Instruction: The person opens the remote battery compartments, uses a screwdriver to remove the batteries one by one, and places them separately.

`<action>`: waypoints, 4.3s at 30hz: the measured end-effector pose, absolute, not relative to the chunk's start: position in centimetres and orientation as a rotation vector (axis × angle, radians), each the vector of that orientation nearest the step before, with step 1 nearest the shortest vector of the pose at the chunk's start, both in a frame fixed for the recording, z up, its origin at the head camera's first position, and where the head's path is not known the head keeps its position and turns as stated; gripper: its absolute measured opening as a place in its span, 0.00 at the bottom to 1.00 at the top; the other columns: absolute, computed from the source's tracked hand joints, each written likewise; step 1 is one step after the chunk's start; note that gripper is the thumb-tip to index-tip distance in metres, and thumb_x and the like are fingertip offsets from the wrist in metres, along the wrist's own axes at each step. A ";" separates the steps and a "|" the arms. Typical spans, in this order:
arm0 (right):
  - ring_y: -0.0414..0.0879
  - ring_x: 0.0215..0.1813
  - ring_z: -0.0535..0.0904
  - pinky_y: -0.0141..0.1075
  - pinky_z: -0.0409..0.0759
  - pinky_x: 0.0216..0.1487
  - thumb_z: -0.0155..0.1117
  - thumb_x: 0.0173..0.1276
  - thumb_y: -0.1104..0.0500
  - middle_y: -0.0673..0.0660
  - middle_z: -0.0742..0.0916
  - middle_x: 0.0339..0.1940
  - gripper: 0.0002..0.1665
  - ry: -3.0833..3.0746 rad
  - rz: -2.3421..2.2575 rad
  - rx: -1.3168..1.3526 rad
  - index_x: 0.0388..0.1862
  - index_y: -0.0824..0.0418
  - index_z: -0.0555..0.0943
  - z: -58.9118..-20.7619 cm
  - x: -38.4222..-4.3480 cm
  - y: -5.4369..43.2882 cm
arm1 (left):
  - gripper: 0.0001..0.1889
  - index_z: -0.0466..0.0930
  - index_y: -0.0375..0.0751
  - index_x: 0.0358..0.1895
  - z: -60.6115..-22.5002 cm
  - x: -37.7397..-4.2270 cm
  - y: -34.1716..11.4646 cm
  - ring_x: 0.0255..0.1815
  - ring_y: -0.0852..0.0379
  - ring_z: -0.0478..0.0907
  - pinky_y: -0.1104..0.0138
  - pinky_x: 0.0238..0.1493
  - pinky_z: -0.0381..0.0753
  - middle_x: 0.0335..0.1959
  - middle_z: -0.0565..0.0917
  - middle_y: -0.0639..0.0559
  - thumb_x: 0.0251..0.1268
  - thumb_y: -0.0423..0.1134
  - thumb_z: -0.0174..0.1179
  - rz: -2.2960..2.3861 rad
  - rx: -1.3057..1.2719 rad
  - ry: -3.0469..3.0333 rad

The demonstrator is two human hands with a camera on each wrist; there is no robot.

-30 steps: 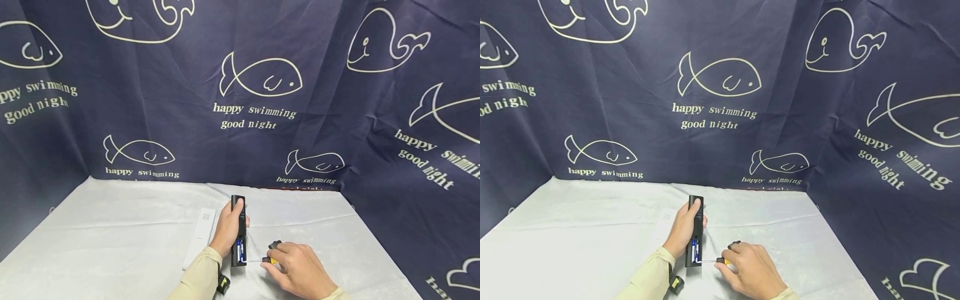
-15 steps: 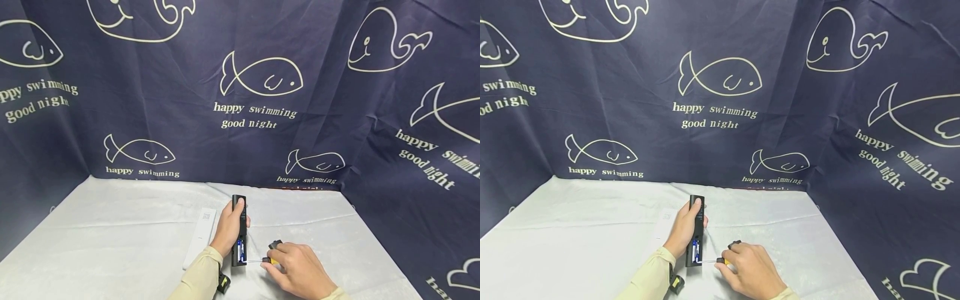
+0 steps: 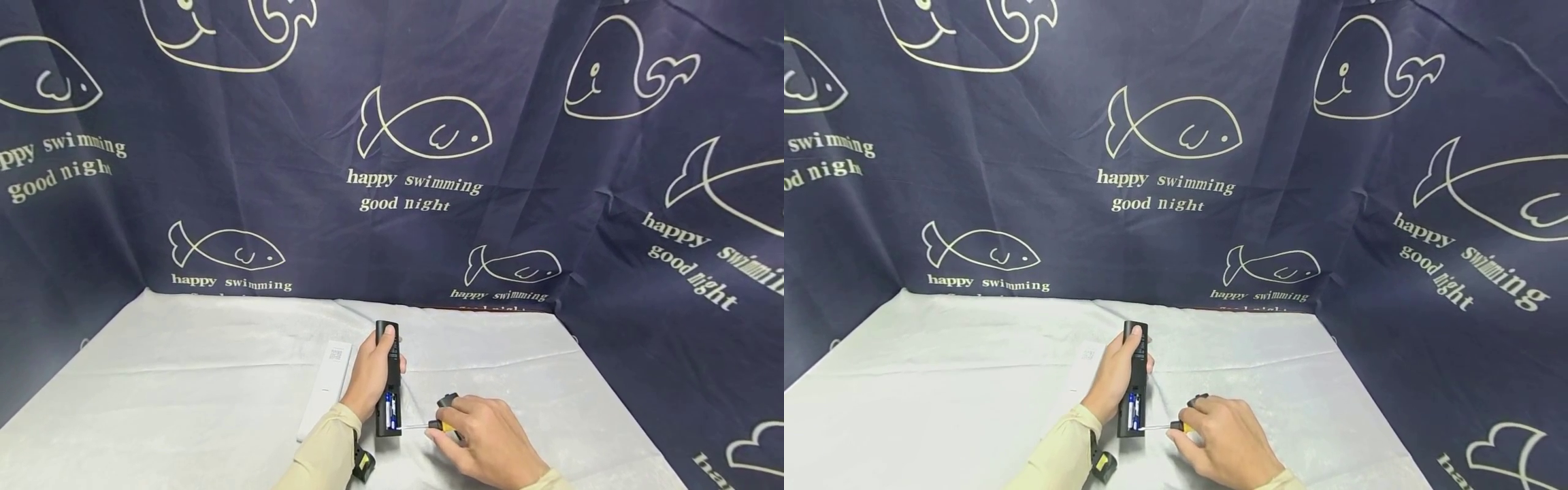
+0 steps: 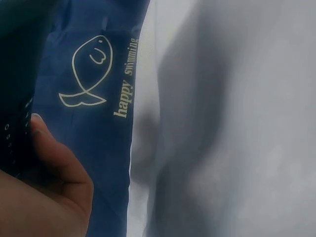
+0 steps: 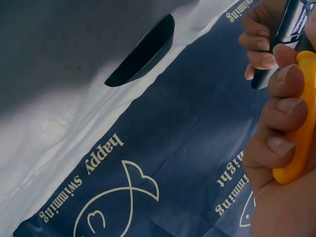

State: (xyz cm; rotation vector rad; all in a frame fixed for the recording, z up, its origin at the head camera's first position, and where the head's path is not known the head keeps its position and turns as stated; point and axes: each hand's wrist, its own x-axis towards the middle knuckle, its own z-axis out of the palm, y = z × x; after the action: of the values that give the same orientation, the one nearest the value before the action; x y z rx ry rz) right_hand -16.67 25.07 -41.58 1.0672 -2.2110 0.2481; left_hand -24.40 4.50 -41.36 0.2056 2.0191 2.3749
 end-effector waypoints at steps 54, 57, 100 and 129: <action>0.35 0.23 0.70 0.30 0.66 0.19 0.64 0.71 0.45 0.42 0.74 0.23 0.12 -2.141 0.186 1.024 0.30 0.49 0.81 -41.6 -16.6 24.4 | 0.21 0.68 0.36 0.42 -41.2 -24.7 4.1 0.20 0.57 0.71 0.68 0.24 0.70 0.21 0.76 0.46 0.84 0.52 0.39 2.460 0.064 1.929; 0.34 0.22 0.68 0.29 0.64 0.18 0.65 0.70 0.45 0.41 0.73 0.23 0.12 -2.129 0.199 1.022 0.29 0.49 0.80 -41.6 -16.6 24.4 | 0.19 0.68 0.34 0.42 -40.1 -23.9 3.9 0.20 0.57 0.71 0.68 0.25 0.71 0.21 0.76 0.45 0.84 0.49 0.39 2.451 0.055 1.946; 0.29 0.22 0.62 0.24 0.61 0.17 0.61 0.73 0.43 0.37 0.71 0.21 0.17 -2.077 0.319 0.871 0.28 0.49 0.82 -41.4 -16.8 24.8 | 0.19 0.68 0.38 0.41 -41.3 -24.8 3.5 0.22 0.55 0.69 0.65 0.28 0.70 0.23 0.76 0.46 0.84 0.51 0.40 2.486 -0.013 1.905; 0.30 0.21 0.61 0.27 0.59 0.18 0.72 0.62 0.47 0.35 0.67 0.19 0.12 -2.270 0.309 0.764 0.25 0.44 0.78 -41.7 -17.1 26.0 | 0.25 0.72 0.37 0.44 -42.8 -25.8 3.9 0.27 0.53 0.74 0.63 0.35 0.72 0.26 0.82 0.46 0.81 0.58 0.41 2.361 -0.120 2.179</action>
State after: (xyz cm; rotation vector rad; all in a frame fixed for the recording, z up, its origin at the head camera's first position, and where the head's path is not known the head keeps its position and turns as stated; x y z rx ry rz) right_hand -17.07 25.95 -41.73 0.7640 -2.2696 0.3094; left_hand -25.83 3.89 -42.77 -0.1196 2.1794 2.3612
